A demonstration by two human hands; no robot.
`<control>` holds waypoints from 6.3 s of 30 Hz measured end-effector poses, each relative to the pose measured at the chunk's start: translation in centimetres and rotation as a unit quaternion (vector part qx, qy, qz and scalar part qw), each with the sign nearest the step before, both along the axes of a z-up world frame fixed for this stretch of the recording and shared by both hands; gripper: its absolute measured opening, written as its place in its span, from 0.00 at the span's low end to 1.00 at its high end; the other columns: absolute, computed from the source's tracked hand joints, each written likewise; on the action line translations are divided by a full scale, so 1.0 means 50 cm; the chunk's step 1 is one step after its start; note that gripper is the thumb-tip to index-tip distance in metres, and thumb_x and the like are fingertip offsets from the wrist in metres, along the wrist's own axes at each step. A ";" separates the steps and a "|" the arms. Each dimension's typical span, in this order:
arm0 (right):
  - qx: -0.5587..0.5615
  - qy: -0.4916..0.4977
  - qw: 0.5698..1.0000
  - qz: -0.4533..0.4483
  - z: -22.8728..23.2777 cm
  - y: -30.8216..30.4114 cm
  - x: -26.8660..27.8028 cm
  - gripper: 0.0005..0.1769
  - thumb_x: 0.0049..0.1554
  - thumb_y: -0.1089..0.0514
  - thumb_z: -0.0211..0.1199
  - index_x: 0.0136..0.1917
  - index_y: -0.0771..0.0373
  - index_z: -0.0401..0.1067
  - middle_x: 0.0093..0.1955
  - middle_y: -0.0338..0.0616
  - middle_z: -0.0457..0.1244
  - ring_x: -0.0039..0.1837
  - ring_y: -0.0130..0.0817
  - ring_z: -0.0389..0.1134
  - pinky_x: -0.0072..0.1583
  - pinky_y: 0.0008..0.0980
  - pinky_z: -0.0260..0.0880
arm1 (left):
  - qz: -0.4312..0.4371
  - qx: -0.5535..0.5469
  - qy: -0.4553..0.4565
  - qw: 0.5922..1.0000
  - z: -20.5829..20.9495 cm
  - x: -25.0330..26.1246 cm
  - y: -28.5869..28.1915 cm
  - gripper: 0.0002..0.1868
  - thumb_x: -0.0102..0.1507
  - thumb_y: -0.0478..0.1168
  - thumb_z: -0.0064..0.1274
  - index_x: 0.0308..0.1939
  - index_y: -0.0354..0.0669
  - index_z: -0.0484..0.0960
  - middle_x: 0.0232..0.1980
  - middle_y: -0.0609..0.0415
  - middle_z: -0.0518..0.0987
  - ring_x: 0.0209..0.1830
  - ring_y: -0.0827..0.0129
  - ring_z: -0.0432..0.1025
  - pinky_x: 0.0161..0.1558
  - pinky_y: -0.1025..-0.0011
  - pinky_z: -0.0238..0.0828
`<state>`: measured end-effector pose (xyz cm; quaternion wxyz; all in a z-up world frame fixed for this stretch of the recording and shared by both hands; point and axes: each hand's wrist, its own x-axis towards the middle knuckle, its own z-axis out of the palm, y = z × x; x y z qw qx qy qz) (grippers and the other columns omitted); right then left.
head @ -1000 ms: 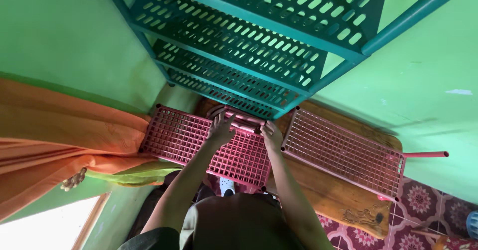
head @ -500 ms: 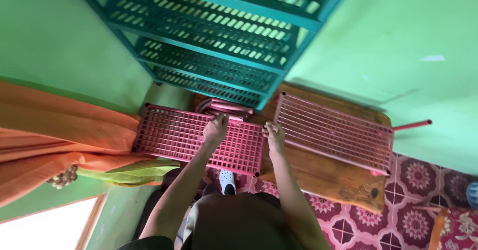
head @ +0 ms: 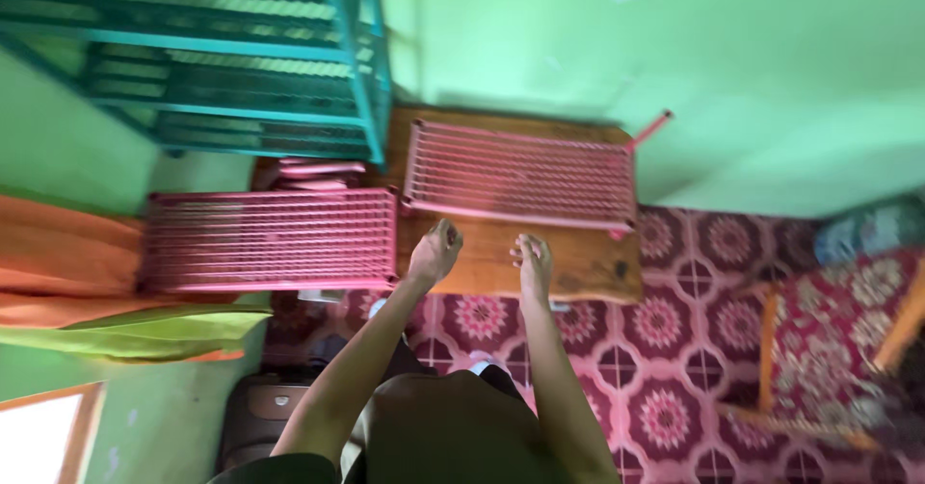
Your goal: The person disassembles a pink plastic shelving unit on a wooden table. They remove curved and straight plastic rods from the shelf frames and place them on the table. The person handles the shelf frames and rods by hand throughout the clip.
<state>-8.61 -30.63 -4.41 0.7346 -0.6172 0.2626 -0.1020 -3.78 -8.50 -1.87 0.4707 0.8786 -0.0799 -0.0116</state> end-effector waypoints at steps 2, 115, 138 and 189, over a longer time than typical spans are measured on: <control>-0.003 0.011 1.000 -0.019 0.001 -0.066 -0.059 0.19 0.61 0.47 0.64 0.59 0.60 0.72 0.51 0.39 0.69 0.46 0.26 0.71 0.46 0.26 0.67 | -0.021 -0.001 0.005 1.000 -0.010 -0.034 -0.077 0.13 0.67 0.46 0.52 0.44 0.40 0.73 0.40 0.40 0.81 0.41 0.42 0.76 0.41 0.50 0.72; -0.159 -0.083 0.838 0.516 0.111 -0.598 0.242 0.12 0.61 0.50 0.67 0.51 0.60 0.78 0.39 0.40 0.69 0.35 0.22 0.67 0.37 0.21 0.67 | 0.218 0.028 0.121 0.968 0.133 -0.081 -0.728 0.28 0.64 0.64 0.52 0.51 0.45 0.78 0.36 0.46 0.84 0.37 0.52 0.80 0.39 0.54 0.76; 0.009 -0.017 0.886 0.463 0.116 -0.180 -0.099 0.14 0.65 0.57 0.59 0.60 0.67 0.73 0.51 0.43 0.70 0.50 0.28 0.73 0.55 0.26 0.74 | 0.355 -0.128 -0.014 0.926 0.130 -0.441 -0.163 0.15 0.63 0.38 0.61 0.53 0.41 0.84 0.51 0.45 0.76 0.42 0.61 0.78 0.45 0.69 0.81; -0.238 -0.003 0.928 0.285 -0.023 0.634 0.451 0.26 0.54 0.49 0.75 0.60 0.67 0.78 0.53 0.52 0.73 0.57 0.36 0.76 0.60 0.31 0.74 | 0.084 0.159 0.132 0.975 -0.085 0.270 0.633 0.40 0.63 0.46 0.51 0.78 0.50 0.55 0.81 0.41 0.50 0.80 0.41 0.47 0.73 0.47 0.56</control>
